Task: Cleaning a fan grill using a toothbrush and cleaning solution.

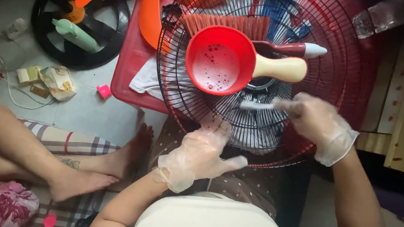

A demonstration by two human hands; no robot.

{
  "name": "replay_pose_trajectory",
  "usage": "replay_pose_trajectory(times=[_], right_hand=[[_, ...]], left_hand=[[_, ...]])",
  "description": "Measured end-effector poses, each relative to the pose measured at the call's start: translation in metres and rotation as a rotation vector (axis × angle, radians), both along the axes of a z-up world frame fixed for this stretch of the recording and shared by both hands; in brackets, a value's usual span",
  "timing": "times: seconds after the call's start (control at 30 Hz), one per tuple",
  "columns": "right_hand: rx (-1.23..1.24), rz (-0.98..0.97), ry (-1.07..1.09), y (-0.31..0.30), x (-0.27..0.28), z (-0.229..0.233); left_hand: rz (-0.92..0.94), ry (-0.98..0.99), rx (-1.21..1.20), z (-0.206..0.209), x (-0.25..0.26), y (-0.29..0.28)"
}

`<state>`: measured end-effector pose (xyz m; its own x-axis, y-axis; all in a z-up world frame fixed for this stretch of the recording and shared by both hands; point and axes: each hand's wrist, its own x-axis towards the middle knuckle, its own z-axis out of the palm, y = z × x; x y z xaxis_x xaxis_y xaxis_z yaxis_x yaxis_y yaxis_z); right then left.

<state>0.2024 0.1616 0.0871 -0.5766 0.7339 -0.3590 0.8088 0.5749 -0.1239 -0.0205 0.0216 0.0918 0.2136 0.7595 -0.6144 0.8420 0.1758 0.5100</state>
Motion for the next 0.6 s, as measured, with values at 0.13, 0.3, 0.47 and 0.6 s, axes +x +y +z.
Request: replay_pose_trajectory(times=[0.13, 0.3, 0.47, 0.6], right_hand=[[0.163, -0.038, -0.069, 0.008, 0.015, -0.006], [0.255, 0.108, -0.016, 0.001, 0.015, -0.002], [0.381, 0.495, 0.389, -0.004, -0.018, 0.033], [0.372, 0.513, 0.355, -0.003, -0.053, 0.042]], left_hand=[[-0.213, 0.091, 0.272, -0.019, -0.003, -0.01], [-0.279, 0.111, 0.342, -0.03, 0.024, -0.014], [-0.256, 0.209, 0.531, -0.089, 0.082, -0.019], [-0.313, 0.29, 0.709, -0.083, 0.093, -0.005]])
